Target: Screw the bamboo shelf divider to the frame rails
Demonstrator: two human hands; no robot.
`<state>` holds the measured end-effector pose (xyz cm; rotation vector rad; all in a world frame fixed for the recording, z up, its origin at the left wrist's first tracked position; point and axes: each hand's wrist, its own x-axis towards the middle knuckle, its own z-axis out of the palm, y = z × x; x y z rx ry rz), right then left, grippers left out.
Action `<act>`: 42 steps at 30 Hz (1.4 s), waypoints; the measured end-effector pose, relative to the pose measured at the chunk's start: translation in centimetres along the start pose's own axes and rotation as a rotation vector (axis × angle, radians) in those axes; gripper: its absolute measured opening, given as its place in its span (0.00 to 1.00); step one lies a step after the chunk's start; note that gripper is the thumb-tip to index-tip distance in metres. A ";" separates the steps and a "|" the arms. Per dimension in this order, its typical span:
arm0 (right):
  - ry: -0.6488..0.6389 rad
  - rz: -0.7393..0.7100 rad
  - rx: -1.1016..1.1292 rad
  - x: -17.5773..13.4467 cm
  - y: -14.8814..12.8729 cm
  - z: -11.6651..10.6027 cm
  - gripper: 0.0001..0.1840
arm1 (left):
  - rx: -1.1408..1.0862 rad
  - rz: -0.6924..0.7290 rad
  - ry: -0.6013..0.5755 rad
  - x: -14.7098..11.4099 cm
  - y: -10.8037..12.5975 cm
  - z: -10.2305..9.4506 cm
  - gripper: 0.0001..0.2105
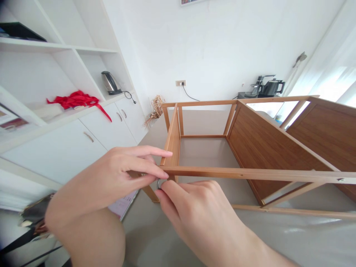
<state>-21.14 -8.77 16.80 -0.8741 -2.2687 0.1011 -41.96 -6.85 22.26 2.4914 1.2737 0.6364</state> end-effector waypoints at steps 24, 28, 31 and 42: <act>0.163 0.012 -0.037 -0.4 -1.8 2.5 0.16 | 0.014 -0.008 -0.001 0.2 -1.8 0.7 0.14; 0.110 -0.200 -0.100 -0.4 -2.0 1.7 0.13 | 0.045 -0.002 -0.004 0.4 -1.6 0.6 0.13; 0.023 -0.243 -0.147 -0.4 -2.1 0.0 0.10 | 0.041 -0.004 -0.014 0.3 -1.3 0.5 0.13; -0.035 -0.138 -0.303 -0.3 -0.6 -1.7 0.13 | 0.012 0.017 -0.021 -0.1 -1.0 0.3 0.15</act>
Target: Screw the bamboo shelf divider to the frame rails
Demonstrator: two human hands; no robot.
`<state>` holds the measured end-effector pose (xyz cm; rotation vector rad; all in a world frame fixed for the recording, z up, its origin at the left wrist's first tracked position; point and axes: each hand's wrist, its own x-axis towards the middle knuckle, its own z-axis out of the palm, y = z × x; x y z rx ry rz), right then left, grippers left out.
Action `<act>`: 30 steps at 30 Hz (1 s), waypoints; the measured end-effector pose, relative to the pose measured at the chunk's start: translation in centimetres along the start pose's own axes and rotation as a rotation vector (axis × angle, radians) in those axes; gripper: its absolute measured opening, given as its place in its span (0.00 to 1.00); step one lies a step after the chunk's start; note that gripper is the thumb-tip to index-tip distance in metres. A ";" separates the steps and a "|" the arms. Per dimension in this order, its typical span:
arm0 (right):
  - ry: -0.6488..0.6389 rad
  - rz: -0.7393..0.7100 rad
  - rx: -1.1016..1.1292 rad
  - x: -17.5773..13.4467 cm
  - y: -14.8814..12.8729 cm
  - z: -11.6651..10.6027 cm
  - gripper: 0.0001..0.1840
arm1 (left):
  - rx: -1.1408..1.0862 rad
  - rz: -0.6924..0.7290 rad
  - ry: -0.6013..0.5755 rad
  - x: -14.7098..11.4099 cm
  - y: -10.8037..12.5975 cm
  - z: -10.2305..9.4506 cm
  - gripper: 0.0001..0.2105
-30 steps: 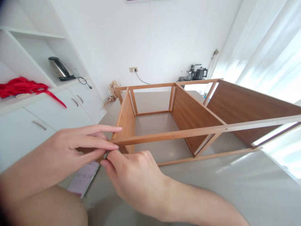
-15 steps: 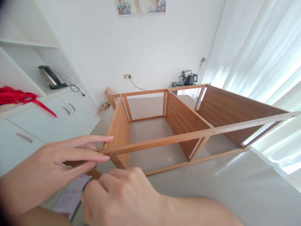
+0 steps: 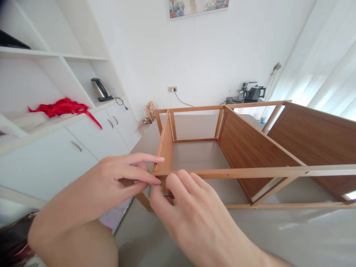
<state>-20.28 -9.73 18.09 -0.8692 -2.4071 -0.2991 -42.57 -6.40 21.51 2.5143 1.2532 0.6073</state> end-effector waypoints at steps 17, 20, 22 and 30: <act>0.093 0.030 -0.010 -0.2 -0.4 0.7 0.13 | -0.035 -0.010 -0.010 -0.1 0.3 -0.3 0.16; 0.087 0.044 0.022 -0.4 -0.5 0.7 0.12 | -0.031 -0.010 -0.010 -0.1 0.3 -0.2 0.16; 0.088 0.045 0.058 -0.5 -0.5 0.7 0.11 | -0.027 -0.003 -0.009 -0.2 0.3 -0.1 0.16; 0.113 0.056 0.112 -0.4 -0.2 0.9 0.11 | -0.023 0.058 -0.013 -0.1 0.1 -0.4 0.14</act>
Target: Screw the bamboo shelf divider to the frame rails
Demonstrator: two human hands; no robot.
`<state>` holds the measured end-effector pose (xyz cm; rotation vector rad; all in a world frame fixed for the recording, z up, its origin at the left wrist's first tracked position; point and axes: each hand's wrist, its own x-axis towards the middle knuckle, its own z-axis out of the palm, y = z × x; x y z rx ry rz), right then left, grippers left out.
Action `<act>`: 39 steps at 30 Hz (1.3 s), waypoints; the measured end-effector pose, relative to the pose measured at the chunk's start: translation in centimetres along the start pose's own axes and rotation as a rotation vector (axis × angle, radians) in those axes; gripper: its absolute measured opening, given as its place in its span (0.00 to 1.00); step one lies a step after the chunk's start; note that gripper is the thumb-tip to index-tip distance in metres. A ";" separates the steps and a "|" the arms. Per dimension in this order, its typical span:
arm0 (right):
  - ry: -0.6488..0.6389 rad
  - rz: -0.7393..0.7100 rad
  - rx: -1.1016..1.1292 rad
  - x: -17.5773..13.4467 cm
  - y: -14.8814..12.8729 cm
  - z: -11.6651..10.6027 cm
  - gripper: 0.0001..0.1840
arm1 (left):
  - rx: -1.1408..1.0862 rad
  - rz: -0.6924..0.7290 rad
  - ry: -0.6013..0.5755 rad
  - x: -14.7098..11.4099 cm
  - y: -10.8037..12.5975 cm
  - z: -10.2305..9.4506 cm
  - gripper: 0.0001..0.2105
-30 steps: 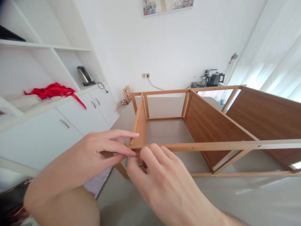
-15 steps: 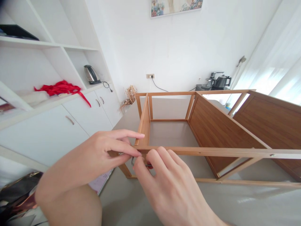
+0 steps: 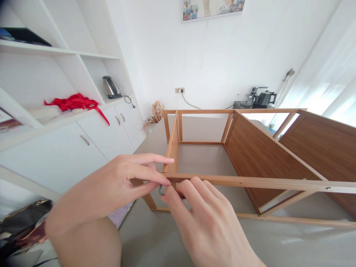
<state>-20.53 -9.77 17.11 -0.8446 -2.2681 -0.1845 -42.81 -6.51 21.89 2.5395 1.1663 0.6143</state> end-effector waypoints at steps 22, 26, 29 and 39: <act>0.014 0.024 0.008 0.0 0.1 0.8 0.08 | 0.028 -0.131 0.053 0.1 0.1 0.1 0.16; 0.022 0.038 0.006 0.0 0.0 0.9 0.08 | 0.055 -0.118 0.075 0.0 0.0 0.1 0.16; 0.020 0.035 0.014 0.0 -0.1 0.8 0.09 | 0.032 -0.116 0.081 0.0 0.0 0.2 0.16; 0.012 0.062 0.024 0.2 -0.2 0.6 0.08 | -0.074 -0.146 0.048 -0.2 -0.3 0.2 0.18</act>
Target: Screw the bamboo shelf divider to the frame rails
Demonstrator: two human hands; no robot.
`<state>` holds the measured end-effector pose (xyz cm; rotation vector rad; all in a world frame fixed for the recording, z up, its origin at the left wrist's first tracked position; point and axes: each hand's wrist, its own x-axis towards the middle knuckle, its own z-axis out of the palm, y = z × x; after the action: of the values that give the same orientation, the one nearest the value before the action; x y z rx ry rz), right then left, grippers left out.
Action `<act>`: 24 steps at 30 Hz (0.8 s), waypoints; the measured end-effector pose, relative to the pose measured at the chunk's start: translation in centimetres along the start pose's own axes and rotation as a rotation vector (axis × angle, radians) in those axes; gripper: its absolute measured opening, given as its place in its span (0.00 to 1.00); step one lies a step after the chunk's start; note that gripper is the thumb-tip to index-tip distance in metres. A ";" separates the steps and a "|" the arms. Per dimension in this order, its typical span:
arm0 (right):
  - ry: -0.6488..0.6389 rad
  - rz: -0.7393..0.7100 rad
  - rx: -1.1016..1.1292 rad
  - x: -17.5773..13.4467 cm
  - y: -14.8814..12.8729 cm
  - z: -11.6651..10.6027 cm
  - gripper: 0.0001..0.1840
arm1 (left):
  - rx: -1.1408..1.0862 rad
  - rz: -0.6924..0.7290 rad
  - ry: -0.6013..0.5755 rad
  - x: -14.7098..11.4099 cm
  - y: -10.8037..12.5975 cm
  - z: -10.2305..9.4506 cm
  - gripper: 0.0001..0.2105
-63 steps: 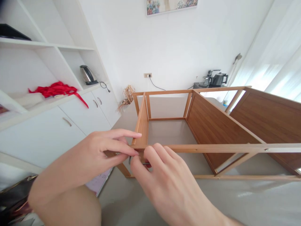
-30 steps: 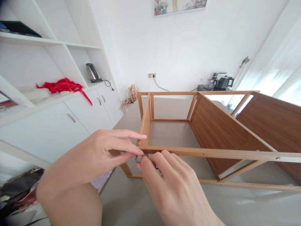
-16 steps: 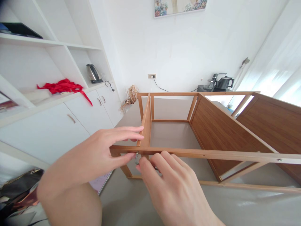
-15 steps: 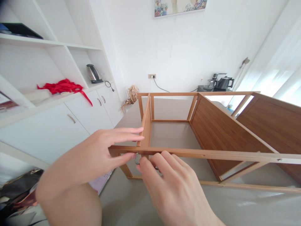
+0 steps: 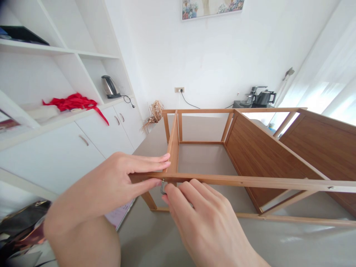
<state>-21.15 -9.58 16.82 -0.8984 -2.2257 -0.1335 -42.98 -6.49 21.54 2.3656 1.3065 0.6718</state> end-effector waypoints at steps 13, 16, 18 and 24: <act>0.039 0.026 0.002 -0.5 0.2 -0.5 0.11 | 0.004 0.013 -0.031 -0.3 0.4 -0.4 0.21; 0.036 0.007 0.008 -0.6 0.2 -0.5 0.14 | 0.007 -0.004 -0.029 -0.4 0.4 -0.3 0.21; 0.044 -0.007 0.012 -0.5 0.2 -0.5 0.14 | 0.004 -0.011 -0.030 -0.4 0.4 -0.2 0.21; 0.043 -0.023 0.010 -0.4 0.1 -0.6 0.13 | -0.006 -0.006 -0.028 -0.3 0.2 -0.3 0.20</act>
<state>-20.53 -9.89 16.97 -0.8575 -2.1954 -0.1512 -43.16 -6.82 21.80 2.3562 1.2977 0.6374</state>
